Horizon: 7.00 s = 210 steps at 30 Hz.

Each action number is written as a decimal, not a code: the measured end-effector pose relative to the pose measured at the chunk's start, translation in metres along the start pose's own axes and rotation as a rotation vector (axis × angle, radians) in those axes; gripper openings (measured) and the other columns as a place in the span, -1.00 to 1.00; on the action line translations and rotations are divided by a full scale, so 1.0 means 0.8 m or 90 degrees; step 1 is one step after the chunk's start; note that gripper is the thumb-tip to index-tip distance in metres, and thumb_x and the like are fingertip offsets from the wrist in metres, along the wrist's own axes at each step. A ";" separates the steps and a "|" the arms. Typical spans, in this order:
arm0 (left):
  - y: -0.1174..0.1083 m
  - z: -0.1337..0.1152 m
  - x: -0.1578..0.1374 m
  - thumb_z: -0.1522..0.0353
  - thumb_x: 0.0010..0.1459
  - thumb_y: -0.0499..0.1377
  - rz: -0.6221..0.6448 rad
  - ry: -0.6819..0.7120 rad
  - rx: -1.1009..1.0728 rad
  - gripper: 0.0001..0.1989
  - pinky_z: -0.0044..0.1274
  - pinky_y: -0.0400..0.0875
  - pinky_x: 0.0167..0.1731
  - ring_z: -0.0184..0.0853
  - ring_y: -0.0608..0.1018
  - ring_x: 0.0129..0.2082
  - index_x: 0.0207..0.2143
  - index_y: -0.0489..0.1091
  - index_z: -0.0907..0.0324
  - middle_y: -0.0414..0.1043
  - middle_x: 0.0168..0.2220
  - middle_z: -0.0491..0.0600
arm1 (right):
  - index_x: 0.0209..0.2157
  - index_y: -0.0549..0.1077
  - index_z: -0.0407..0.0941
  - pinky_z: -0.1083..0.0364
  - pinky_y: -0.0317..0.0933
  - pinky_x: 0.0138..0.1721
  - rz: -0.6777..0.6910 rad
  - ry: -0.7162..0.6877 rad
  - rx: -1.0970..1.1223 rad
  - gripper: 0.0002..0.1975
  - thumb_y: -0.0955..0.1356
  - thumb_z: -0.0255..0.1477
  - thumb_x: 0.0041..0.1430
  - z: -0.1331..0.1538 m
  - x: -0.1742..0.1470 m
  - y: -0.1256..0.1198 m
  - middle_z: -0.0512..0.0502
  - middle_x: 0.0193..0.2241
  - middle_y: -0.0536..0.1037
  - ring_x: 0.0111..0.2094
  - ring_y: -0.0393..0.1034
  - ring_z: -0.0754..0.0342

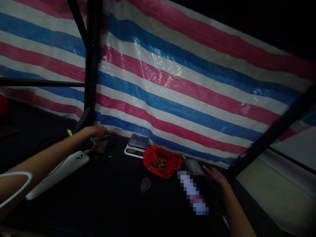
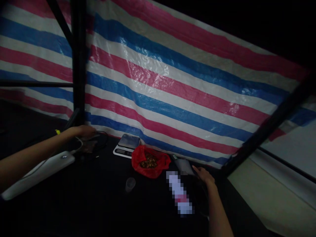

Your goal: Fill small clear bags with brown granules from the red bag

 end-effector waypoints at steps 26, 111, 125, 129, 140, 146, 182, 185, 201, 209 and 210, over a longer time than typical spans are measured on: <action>0.118 -0.322 0.077 0.30 0.18 -0.10 -0.104 0.234 -0.015 -0.78 -0.56 0.27 -0.37 -0.30 0.47 -0.31 -0.26 0.27 0.18 0.42 -0.32 0.00 | -0.47 0.47 -0.15 0.09 0.32 -0.54 0.093 -0.205 0.552 -0.71 0.33 -0.21 -0.14 0.300 -0.082 0.112 -0.08 -0.54 0.55 -0.46 0.46 -0.03; 0.138 -0.310 0.080 0.23 -0.05 0.19 0.061 0.334 -0.252 -0.74 -0.66 0.22 -0.38 -0.39 0.47 -0.39 -0.34 0.45 0.21 0.48 -0.39 -0.07 | -0.35 0.50 -0.17 -0.01 0.21 -0.21 -0.014 -0.380 0.401 -0.64 0.29 -0.18 -0.04 0.238 -0.089 0.085 -0.14 -0.37 0.54 -0.30 0.39 -0.04; 0.137 -0.299 0.089 0.40 -0.02 0.14 0.000 0.293 -0.295 -0.86 -0.64 0.25 -0.40 -0.40 0.47 -0.43 -0.39 0.47 0.25 0.49 -0.44 -0.05 | -0.06 0.33 -0.14 0.02 0.29 -0.30 0.122 -0.334 0.468 -0.39 0.43 -0.32 -0.25 0.232 -0.088 0.108 -0.10 -0.35 0.54 -0.37 0.42 0.01; 0.140 -0.299 0.090 0.39 0.00 0.12 0.006 0.307 -0.343 -0.83 -0.64 0.26 -0.45 -0.41 0.46 -0.48 -0.38 0.46 0.29 0.48 -0.47 -0.03 | -0.27 0.45 -0.16 0.01 0.27 -0.26 0.153 -0.342 0.471 -0.61 0.41 -0.34 -0.22 0.231 -0.085 0.116 -0.11 -0.37 0.54 -0.35 0.42 0.00; 0.156 -0.290 0.090 0.27 -0.08 0.21 0.050 0.273 -0.157 -0.82 -0.64 0.23 -0.43 -0.35 0.48 -0.40 -0.44 0.48 0.20 0.50 -0.43 -0.03 | -0.37 0.49 -0.17 0.03 0.26 -0.28 0.041 -0.382 0.411 -0.71 0.35 -0.27 -0.13 0.238 -0.089 0.106 -0.11 -0.40 0.55 -0.37 0.41 0.00; 0.153 -0.293 0.089 0.29 -0.04 0.19 0.024 0.282 -0.105 -0.85 -0.66 0.20 -0.43 -0.38 0.48 -0.35 -0.40 0.47 0.16 0.49 -0.40 -0.08 | -0.35 0.48 -0.18 0.03 0.26 -0.25 0.045 -0.379 0.437 -0.71 0.36 -0.29 -0.13 0.238 -0.088 0.108 -0.15 -0.37 0.54 -0.34 0.42 -0.01; 0.147 -0.287 0.087 0.36 0.03 0.13 -0.044 0.305 -0.121 -0.90 -0.66 0.18 -0.41 -0.41 0.45 -0.38 -0.41 0.42 0.20 0.45 -0.41 -0.09 | -0.45 0.46 -0.08 0.13 0.19 -0.38 0.054 -0.338 0.218 -0.79 0.30 -0.25 -0.06 0.231 -0.093 0.108 -0.01 -0.47 0.53 -0.41 0.41 0.05; 0.146 -0.284 0.088 0.35 0.04 0.12 -0.042 0.309 -0.135 -0.89 -0.66 0.19 -0.41 -0.42 0.44 -0.39 -0.43 0.41 0.20 0.45 -0.42 -0.10 | -0.45 0.45 -0.09 0.13 0.19 -0.38 0.064 -0.346 0.243 -0.79 0.29 -0.26 -0.06 0.232 -0.093 0.105 -0.02 -0.47 0.54 -0.41 0.41 0.05; 0.142 -0.290 0.084 0.30 -0.01 0.14 -0.004 0.296 -0.159 -0.84 -0.68 0.17 -0.48 -0.44 0.43 -0.46 -0.42 0.43 0.22 0.44 -0.48 -0.09 | -0.40 0.46 -0.12 0.12 0.16 -0.36 0.045 -0.400 0.220 -0.71 0.32 -0.21 -0.10 0.234 -0.091 0.109 -0.05 -0.42 0.51 -0.42 0.34 0.07; 0.130 -0.302 0.080 0.33 0.04 0.09 -0.020 0.314 -0.168 -0.83 -0.66 0.18 -0.47 -0.42 0.43 -0.45 -0.37 0.41 0.23 0.43 -0.46 -0.08 | -0.49 0.43 -0.13 0.15 0.13 -0.44 0.013 -0.376 0.284 -0.70 0.28 -0.18 -0.08 0.228 -0.085 0.102 0.00 -0.56 0.46 -0.50 0.31 0.10; 0.127 -0.304 0.078 0.32 0.04 0.08 -0.026 0.320 -0.165 -0.82 -0.66 0.17 -0.47 -0.42 0.43 -0.45 -0.37 0.41 0.23 0.43 -0.46 -0.08 | -0.50 0.43 -0.13 0.15 0.13 -0.46 0.007 -0.370 0.285 -0.70 0.27 -0.17 -0.08 0.228 -0.085 0.100 0.00 -0.57 0.45 -0.52 0.30 0.10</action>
Point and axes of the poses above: each hand's wrist, its own x-axis towards the middle knuckle, its own y-axis out of the palm, z = x × y, the point moved 6 cm from there along x, towards the middle knuckle
